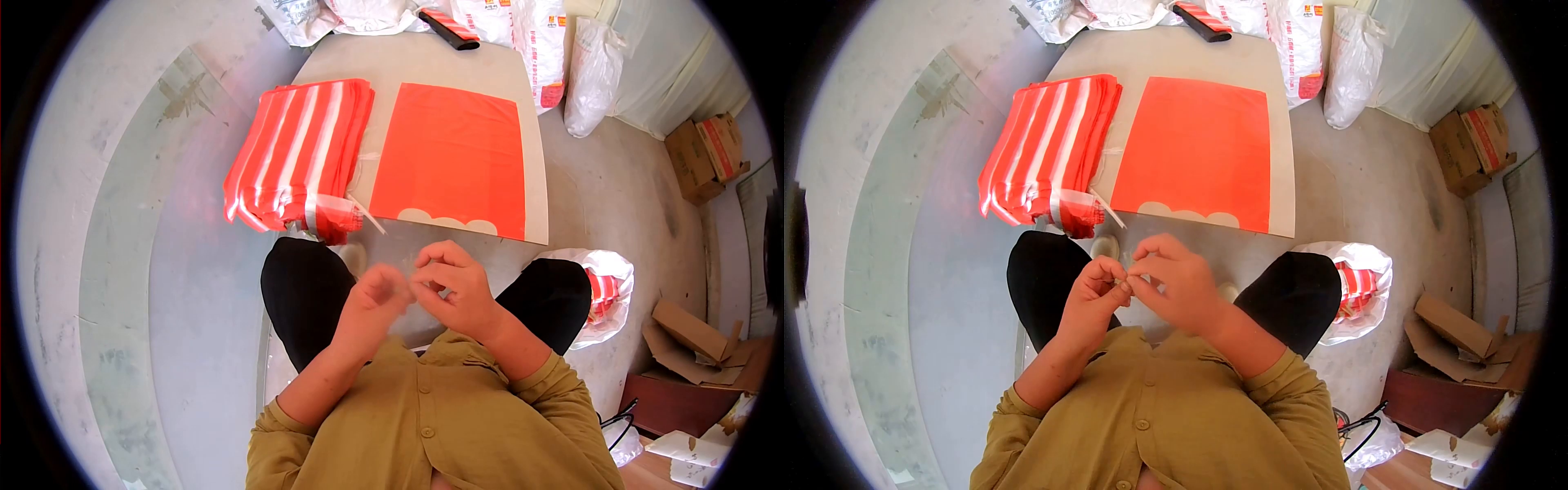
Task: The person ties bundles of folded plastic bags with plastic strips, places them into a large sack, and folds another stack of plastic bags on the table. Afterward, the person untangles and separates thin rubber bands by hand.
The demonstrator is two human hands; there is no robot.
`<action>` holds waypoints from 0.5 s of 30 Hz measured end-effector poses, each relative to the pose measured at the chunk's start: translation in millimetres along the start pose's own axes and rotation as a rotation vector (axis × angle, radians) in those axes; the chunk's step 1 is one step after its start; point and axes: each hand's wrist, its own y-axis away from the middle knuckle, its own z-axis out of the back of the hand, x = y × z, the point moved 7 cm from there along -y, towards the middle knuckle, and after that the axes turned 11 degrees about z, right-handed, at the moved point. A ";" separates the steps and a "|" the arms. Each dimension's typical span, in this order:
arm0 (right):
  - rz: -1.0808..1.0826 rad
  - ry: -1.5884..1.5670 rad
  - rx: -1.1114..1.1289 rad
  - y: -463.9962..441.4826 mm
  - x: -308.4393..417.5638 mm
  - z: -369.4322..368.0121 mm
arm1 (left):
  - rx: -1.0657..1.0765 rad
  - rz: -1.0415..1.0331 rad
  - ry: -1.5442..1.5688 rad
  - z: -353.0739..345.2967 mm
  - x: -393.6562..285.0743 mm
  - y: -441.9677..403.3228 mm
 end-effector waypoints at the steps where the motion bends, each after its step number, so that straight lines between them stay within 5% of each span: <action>1: -0.004 -0.007 0.001 0.2 -0.1 -0.2 | -0.001 0.001 0.004 0.1 0.2 -0.1; 15: 0.096 0.110 0.051 -1.7 4.9 4.1 | -0.032 -0.006 0.041 3.0 2.0 -0.8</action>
